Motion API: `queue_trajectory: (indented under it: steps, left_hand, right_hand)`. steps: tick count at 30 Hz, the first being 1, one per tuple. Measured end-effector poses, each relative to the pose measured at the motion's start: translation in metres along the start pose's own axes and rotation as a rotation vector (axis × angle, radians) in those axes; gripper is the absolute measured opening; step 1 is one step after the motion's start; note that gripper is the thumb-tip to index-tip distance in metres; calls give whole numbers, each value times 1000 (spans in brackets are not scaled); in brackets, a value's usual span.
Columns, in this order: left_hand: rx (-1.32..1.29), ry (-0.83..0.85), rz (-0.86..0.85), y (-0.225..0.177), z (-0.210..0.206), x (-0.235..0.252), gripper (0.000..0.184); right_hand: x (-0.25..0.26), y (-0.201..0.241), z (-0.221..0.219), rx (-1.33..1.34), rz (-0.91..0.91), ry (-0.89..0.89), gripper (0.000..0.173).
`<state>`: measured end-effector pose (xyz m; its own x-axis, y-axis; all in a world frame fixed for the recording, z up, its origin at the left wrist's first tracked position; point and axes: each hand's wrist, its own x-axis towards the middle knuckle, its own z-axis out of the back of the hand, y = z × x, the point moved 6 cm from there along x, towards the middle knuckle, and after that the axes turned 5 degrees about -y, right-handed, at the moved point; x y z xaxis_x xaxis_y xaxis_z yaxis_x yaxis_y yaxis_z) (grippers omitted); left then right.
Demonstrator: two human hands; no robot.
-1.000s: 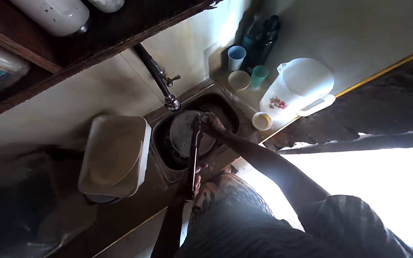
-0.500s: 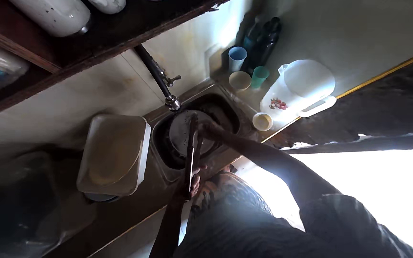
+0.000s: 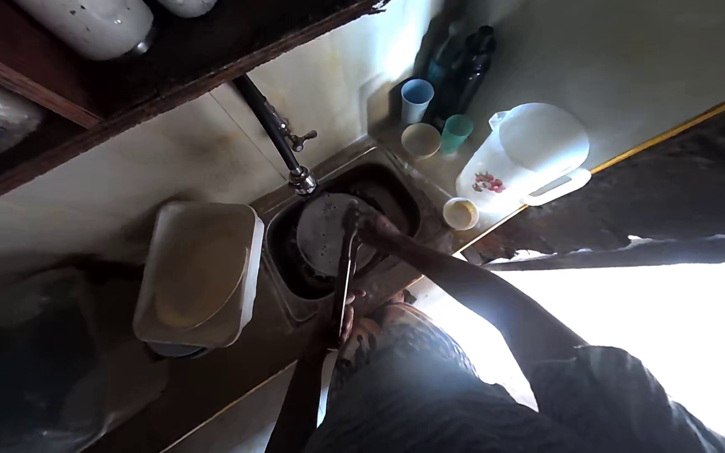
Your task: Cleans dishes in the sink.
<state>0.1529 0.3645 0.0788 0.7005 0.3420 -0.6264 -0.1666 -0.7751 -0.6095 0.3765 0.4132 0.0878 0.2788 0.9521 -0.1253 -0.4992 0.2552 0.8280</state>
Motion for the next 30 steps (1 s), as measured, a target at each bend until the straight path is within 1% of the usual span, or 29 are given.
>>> queue_trajectory:
  steps: [1,3,4,5,6,7,10,11,12,14,15,17,18,19,21,22,23,24,25,27,28,29,30]
  left_hand:
    - [61,-40,-30,-4,2,-2,38]
    - [276,-268,-35,-20,4,-11,35]
    - [353,-343,-31,-28,5,-14,31]
    - [390,-373,-26,-33,7,-14,27]
    - [401,-389,-14,-35,11,-14,24]
    - [415,-403,-13,-37,13,-13,22]
    - [517,-385,-93,-41,12,-7,20]
    - [574,-376,-128,-42,11,-4,23]
    - [639,-380,-154,-43,10,-1,29]
    - [831,-419,-163,-47,7,4,43]
    - [929,-439,-157,-49,4,6,50]
    - [1083,-482,-157,-57,-6,1,58]
    - [1144,-498,-161,-62,-11,-3,59]
    - [1188,-512,-170,-63,-15,-6,58]
    - [1205,-512,-196,-57,-22,-11,56]
    - [1197,-504,-216,-54,-25,-14,57]
    - [1180,-501,-233,-53,-27,-16,58]
    - [1158,-508,-260,-54,-27,-16,59]
    - [1139,-516,-282,-54,-27,-14,61]
    - [1143,-548,-279,-55,-24,-10,62]
    - [1155,-562,-249,-56,-22,-10,61]
    - [1162,-583,-262,-56,-20,-10,56]
    - [1162,-596,-301,-56,-20,-12,56]
  right_hand:
    - [8,-6,17,24,-57,-104,28]
    - [14,-13,52,108,-235,-274,29]
    - [14,-20,65,184,-347,-347,31]
    - [13,-28,75,265,-444,-405,36]
    - [12,-33,82,328,-503,-453,39]
    - [12,-36,88,373,-523,-491,39]
    - [14,-26,91,396,-419,-521,38]
    - [14,-16,87,359,-369,-491,38]
    - [13,-3,81,304,-300,-446,37]
    - [3,31,52,116,-81,-307,32]
    - [-6,47,31,-14,45,-186,30]
    - [-22,65,-10,-255,271,52,28]
    - [-24,64,-16,-280,317,83,28]
    - [-18,56,-12,-259,312,42,27]
    - [5,29,17,-198,181,-119,30]
    - [15,21,31,-202,143,-213,30]
    - [21,20,37,-238,162,-294,28]
    - [18,25,34,-274,171,-270,29]
    - [7,36,22,-294,183,-182,30]
    - [-31,63,-16,-275,252,72,29]
    - [-46,77,-31,-268,343,166,28]
    - [-53,86,-36,-254,415,199,27]
    - [-49,83,-33,-231,427,180,26]
